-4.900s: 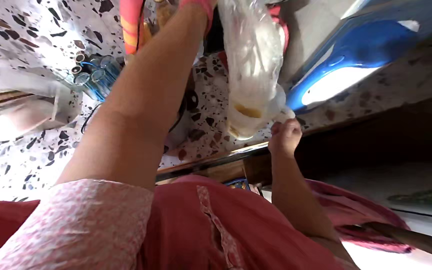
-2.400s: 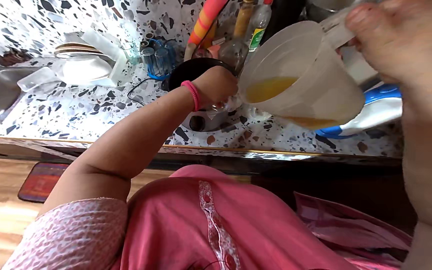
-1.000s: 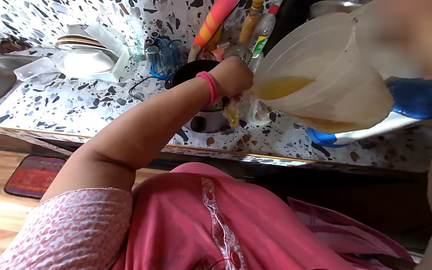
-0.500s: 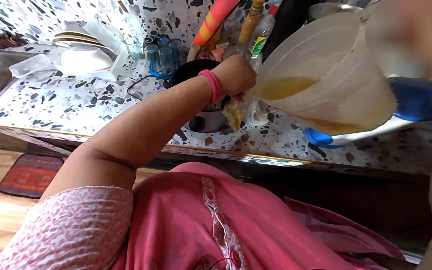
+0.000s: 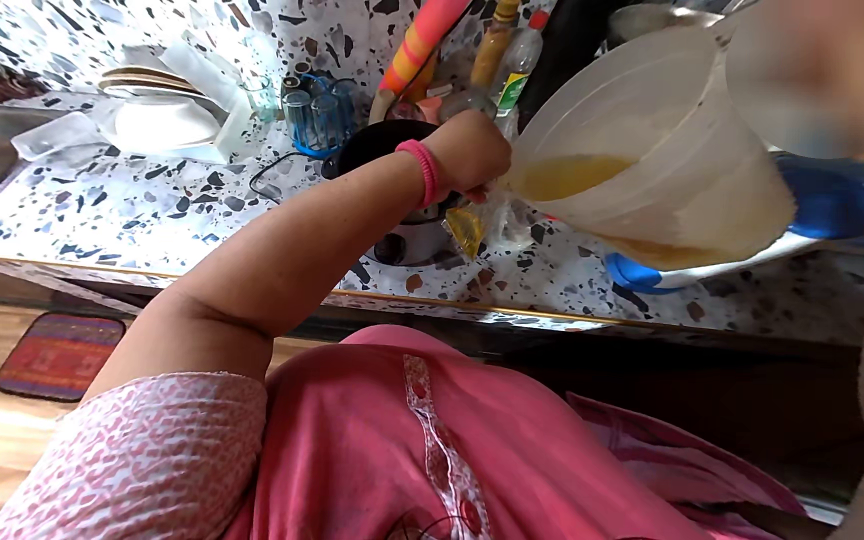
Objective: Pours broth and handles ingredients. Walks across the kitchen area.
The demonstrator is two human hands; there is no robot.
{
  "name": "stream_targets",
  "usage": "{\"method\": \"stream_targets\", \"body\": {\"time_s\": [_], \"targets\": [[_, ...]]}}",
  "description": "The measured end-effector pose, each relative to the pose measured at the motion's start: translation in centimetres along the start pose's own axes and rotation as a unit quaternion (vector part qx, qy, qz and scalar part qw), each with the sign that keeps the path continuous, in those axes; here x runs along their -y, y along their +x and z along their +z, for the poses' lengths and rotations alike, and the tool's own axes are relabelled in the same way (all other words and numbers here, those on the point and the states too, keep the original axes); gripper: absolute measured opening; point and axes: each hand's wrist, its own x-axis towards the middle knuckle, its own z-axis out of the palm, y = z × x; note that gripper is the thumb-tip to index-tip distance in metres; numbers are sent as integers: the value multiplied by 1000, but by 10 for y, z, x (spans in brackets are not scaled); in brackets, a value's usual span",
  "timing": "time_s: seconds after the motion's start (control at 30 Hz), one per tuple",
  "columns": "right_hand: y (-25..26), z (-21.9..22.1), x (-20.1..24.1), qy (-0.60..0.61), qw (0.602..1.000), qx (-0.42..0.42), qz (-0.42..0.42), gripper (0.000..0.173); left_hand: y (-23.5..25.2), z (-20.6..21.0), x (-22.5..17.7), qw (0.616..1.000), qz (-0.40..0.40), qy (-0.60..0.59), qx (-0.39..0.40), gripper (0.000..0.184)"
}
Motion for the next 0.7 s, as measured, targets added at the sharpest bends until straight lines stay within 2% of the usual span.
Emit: {"method": "stream_targets", "body": {"time_s": [0.1,0.17,0.23,0.33,0.43,0.57,0.7], "targets": [[-2,-2,-1,0,1000,-3,6,45,1,1,-1,1000,-3,-3,0,28],[-6,-2,-2,15,998,-19,51,41,1,1,-2,1000,1,-25,-8,28],[-14,-1,-10,53,992,-44,106,38,2,0,-4,998,11,-60,-25,25],[-35,8,-28,149,974,-95,144,39,2,-4,-10,993,20,-111,-37,27],[-60,27,-28,236,943,-148,183,42,7,-4,-12,988,24,-144,-39,28],[-86,53,-44,325,877,-238,260,48,17,2,-8,987,29,-153,-41,29],[-115,64,-74,385,827,-303,274,57,30,18,7,989,31,-130,-62,27]]}}
